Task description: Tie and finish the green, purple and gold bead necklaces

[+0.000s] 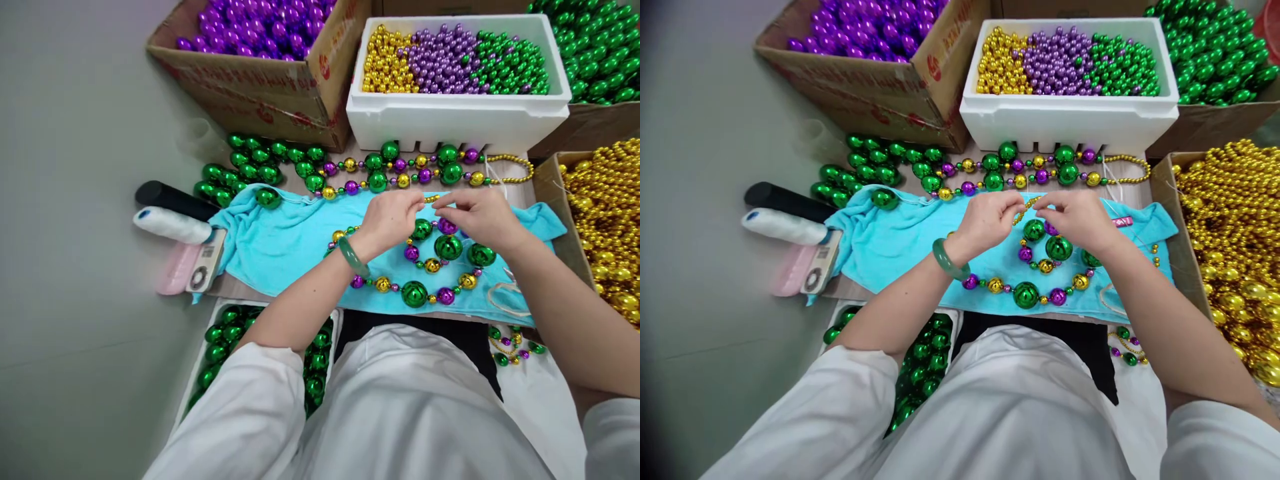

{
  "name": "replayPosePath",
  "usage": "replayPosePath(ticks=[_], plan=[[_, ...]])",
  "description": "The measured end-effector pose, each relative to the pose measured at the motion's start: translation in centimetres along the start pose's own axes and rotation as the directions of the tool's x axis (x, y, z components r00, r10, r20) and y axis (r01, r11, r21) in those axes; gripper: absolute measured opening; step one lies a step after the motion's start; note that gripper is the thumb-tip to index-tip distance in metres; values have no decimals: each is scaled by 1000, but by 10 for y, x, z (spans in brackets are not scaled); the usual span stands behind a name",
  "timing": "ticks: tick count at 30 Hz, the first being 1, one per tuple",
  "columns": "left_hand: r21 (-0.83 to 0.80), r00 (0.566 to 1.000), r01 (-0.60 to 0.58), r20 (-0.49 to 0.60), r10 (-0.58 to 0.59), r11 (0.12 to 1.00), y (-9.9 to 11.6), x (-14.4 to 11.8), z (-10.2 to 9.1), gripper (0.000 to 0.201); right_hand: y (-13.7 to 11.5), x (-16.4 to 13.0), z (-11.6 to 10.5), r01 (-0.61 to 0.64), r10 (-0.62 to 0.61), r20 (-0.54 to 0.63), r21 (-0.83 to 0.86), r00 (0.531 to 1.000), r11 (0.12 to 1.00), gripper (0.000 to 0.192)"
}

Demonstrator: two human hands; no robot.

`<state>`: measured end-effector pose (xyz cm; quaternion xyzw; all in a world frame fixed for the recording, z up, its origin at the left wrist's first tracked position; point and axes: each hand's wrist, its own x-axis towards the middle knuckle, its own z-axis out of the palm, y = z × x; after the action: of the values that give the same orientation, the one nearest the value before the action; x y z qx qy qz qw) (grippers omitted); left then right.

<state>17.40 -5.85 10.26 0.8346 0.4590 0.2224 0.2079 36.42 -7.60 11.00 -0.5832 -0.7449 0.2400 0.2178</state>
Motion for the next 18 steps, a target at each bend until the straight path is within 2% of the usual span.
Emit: replayPosePath(ticks=[3,5,7,10,14,18], plan=[[-68,1000,20,-16,-21,998,-2,-4,-2,20,1,1,-2,-18,21,51,-53,998,998,21],[-203,999,37,-14,-40,978,-4,-5,-1,19,0,1,-3,-4,11,99,-73,995,997,19],[-379,997,60,-23,-74,924,-6,-4,0,18,-1,1,-4,4,-2,99,-26,995,1000,19],[-561,991,87,-34,-128,823,-7,0,1,17,-3,0,-8,-15,14,29,33,999,999,21],[-616,983,56,-105,-152,786,-2,4,-6,17,-19,4,-18,33,-36,-45,-66,998,997,17],[-617,971,-56,-215,-100,785,13,11,-33,22,-48,16,-49,123,-137,-44,-236,990,964,14]])
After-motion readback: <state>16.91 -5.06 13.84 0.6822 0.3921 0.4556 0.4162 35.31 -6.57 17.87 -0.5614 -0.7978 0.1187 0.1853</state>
